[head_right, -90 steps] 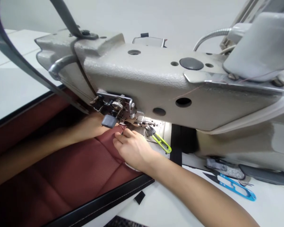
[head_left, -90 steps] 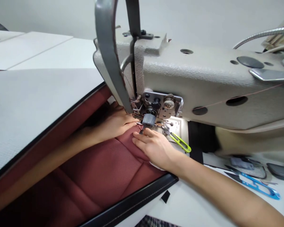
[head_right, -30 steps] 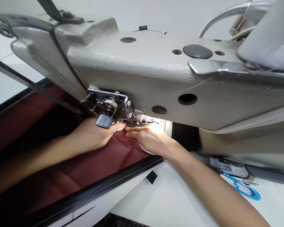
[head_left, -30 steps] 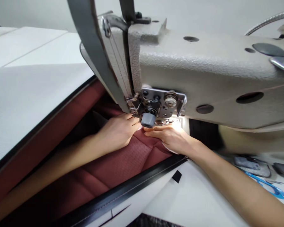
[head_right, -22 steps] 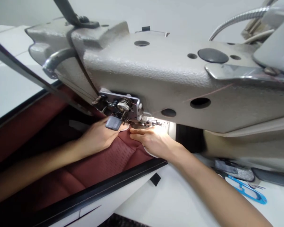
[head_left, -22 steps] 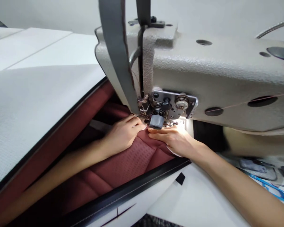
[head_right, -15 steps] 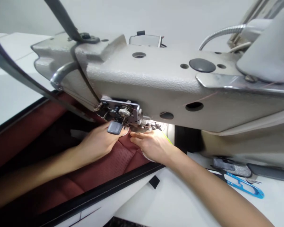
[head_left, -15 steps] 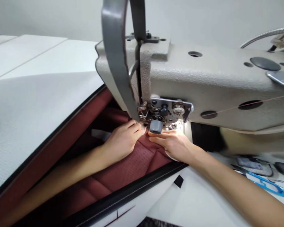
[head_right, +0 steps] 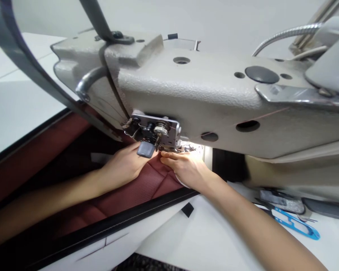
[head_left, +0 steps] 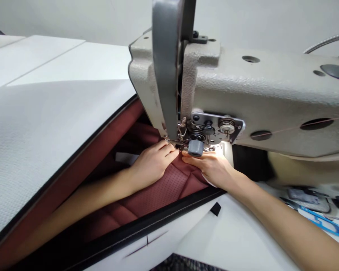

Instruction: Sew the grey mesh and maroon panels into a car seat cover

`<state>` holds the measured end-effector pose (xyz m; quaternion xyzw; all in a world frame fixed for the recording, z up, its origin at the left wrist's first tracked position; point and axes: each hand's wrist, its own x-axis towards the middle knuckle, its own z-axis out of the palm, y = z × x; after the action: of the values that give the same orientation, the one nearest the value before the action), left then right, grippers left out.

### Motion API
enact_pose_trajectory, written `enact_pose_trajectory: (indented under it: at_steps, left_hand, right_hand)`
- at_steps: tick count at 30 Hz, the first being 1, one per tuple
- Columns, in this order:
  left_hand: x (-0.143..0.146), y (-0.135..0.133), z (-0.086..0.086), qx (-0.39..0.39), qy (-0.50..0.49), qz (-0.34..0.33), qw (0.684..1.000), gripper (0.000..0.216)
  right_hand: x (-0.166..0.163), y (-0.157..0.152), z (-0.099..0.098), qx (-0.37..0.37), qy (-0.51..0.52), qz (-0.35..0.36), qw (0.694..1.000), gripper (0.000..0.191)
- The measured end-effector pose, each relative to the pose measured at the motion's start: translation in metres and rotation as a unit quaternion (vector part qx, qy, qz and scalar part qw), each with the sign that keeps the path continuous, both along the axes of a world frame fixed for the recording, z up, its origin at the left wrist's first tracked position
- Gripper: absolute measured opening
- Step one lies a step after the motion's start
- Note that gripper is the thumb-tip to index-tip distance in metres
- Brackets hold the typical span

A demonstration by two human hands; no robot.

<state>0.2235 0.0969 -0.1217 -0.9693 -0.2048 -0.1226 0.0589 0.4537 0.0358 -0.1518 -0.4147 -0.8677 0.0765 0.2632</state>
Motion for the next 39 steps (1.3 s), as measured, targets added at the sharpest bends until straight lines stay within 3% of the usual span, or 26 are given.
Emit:
enact_pose_trajectory:
  at_steps: [4, 7, 11, 14, 18, 21, 25, 32, 39]
  left_hand:
    - [-0.007, 0.005, -0.016, -0.014, -0.078, -0.035, 0.996, 0.030]
    - [-0.013, 0.021, -0.021, -0.054, -0.113, -0.069, 0.990, 0.031]
    - [-0.016, 0.053, -0.015, -0.069, -0.093, -0.175, 0.978, 0.030]
    - [-0.017, 0.063, -0.003, -0.033, -0.048, -0.238, 0.970, 0.028]
    - [-0.016, 0.041, 0.014, -0.003, 0.009, -0.093, 0.996, 0.033]
    - [-0.007, 0.013, 0.020, -0.079, 0.039, 0.017, 0.996, 0.027]
    - [0.002, -0.013, 0.014, -0.136, 0.023, 0.105, 0.985, 0.027]
    - [-0.004, -0.009, 0.000, -0.093, -0.006, 0.072, 0.993, 0.022]
    - [-0.004, 0.006, -0.006, -0.039, -0.035, 0.034, 0.998, 0.023]
  right_hand:
    - [-0.002, -0.004, 0.002, 0.003, -0.004, -0.003, 1.000, 0.031]
    - [-0.019, -0.015, 0.007, -0.022, -0.063, -0.035, 0.997, 0.034]
    - [-0.052, -0.026, 0.017, -0.051, -0.187, -0.119, 0.974, 0.041]
    - [-0.063, -0.029, 0.024, -0.066, -0.199, -0.150, 0.966, 0.034]
    - [-0.059, -0.027, 0.031, -0.114, -0.204, -0.150, 0.961, 0.031]
    - [-0.054, -0.024, 0.033, -0.146, -0.217, -0.150, 0.954, 0.036]
    - [-0.051, -0.022, 0.033, -0.168, -0.224, -0.150, 0.948, 0.037]
    - [-0.052, -0.022, 0.035, -0.173, -0.201, -0.156, 0.952, 0.038]
    - [-0.051, -0.018, 0.024, -0.131, -0.176, -0.186, 0.958, 0.043]
